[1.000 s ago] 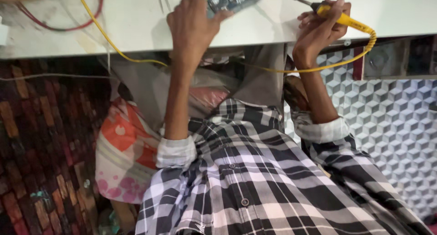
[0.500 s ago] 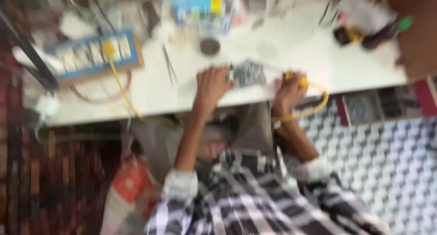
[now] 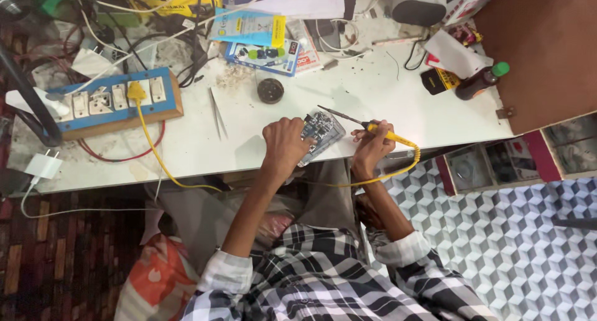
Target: The person uses a soldering iron and solder wire to apply solder to a small electronic component on a workbench. They repeatedly heat the component and feed solder to create connections.
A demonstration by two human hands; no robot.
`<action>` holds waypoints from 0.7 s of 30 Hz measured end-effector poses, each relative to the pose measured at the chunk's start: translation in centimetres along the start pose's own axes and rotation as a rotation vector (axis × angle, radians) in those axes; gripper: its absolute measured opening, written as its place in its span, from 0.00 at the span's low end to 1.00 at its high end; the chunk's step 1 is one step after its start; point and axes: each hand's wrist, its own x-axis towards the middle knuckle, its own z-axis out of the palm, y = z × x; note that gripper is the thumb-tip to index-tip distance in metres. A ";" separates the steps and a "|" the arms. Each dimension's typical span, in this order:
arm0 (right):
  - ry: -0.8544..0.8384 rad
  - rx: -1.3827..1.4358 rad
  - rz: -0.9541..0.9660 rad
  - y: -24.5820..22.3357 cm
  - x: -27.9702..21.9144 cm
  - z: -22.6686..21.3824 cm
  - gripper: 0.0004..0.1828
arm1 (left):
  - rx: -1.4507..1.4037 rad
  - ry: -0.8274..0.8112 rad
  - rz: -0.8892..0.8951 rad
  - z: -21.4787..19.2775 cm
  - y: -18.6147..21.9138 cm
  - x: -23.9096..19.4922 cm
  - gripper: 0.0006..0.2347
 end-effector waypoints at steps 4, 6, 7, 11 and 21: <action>0.033 0.016 0.023 -0.3 -0.5 0.1 0.17 | 0.053 -0.033 -0.004 1.2 -1.1 0.7 0.14; 0.044 0.030 0.013 -0.3 0.0 0.5 0.17 | 0.047 0.003 0.027 1.9 -1.8 1.9 0.15; 0.039 0.036 0.004 -0.3 0.2 0.4 0.17 | 0.021 0.136 0.106 2.5 -2.1 2.1 0.16; 0.037 0.032 0.029 -0.3 -0.3 0.1 0.17 | 0.031 -0.026 -0.036 4.1 -2.9 1.9 0.15; 0.060 0.065 0.073 -1.2 -0.3 0.5 0.17 | -0.078 0.161 -0.003 0.0 -4.3 3.1 0.12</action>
